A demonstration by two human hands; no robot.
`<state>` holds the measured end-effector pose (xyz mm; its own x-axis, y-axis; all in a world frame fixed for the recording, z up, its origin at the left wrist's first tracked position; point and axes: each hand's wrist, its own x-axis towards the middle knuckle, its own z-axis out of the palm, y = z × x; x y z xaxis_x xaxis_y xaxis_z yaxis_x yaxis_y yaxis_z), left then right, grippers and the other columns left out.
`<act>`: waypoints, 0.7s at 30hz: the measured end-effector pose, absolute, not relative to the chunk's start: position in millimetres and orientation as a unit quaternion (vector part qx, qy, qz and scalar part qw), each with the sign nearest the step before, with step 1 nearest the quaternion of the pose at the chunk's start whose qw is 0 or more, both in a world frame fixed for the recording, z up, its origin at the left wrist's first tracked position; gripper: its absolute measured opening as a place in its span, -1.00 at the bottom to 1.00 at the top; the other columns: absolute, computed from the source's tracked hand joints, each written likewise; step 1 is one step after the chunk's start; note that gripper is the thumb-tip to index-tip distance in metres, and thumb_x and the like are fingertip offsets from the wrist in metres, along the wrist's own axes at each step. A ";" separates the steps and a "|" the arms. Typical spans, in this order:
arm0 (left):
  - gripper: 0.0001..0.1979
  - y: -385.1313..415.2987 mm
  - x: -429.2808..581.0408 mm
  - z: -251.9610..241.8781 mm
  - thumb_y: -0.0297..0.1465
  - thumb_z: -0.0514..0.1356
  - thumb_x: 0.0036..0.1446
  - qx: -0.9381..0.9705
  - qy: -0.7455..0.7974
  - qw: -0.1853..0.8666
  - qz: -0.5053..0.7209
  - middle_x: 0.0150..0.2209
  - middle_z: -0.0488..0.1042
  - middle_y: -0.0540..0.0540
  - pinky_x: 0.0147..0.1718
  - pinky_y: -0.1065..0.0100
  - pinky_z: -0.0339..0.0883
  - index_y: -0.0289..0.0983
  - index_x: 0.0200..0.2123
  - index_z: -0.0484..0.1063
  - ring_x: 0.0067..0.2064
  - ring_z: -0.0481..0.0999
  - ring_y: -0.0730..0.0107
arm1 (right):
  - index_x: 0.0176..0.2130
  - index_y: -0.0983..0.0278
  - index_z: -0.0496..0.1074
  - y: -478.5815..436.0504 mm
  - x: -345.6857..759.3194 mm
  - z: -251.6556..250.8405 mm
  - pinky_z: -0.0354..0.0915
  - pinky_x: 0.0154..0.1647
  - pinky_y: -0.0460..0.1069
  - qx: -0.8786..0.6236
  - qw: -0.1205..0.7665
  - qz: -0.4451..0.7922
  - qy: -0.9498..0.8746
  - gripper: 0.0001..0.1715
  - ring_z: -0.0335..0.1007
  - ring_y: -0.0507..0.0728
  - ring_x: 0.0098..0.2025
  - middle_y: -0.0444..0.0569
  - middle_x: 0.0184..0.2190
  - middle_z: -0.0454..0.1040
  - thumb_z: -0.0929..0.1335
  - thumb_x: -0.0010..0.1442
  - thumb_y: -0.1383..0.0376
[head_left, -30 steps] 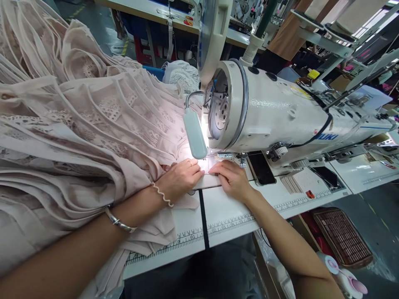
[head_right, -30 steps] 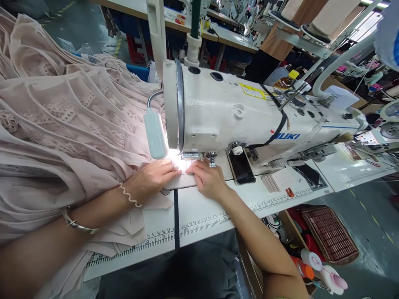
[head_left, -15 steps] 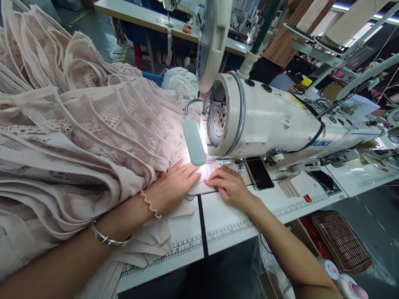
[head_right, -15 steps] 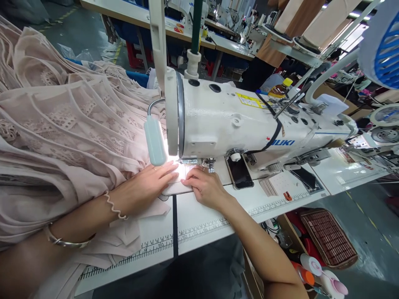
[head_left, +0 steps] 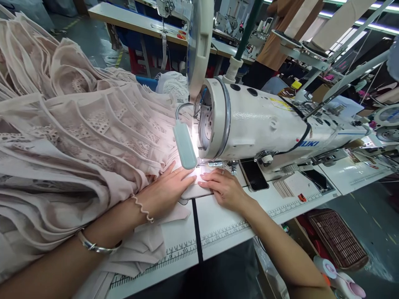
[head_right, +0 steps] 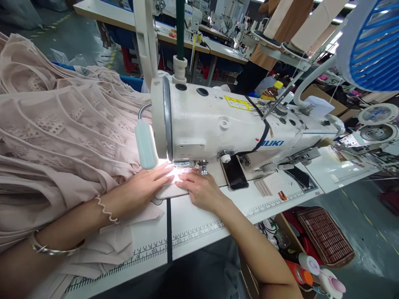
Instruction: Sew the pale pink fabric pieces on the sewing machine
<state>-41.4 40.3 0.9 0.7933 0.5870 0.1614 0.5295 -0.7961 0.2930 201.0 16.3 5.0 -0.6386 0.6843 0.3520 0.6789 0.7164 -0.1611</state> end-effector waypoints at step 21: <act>-0.77 57.4 -32.1 5.8 -0.48 -0.06 0.29 0.927 0.326 0.123 0.137 -0.03 0.43 -0.18 0.12 -0.04 0.20 -0.27 -0.09 0.34 0.01 0.41 0.16 | 0.03 0.12 0.44 19.9 187.1 5.3 0.37 -0.07 0.11 -0.492 0.117 0.023 -0.863 -0.47 0.44 0.17 -0.04 -0.10 0.09 0.47 0.20 0.17 0.52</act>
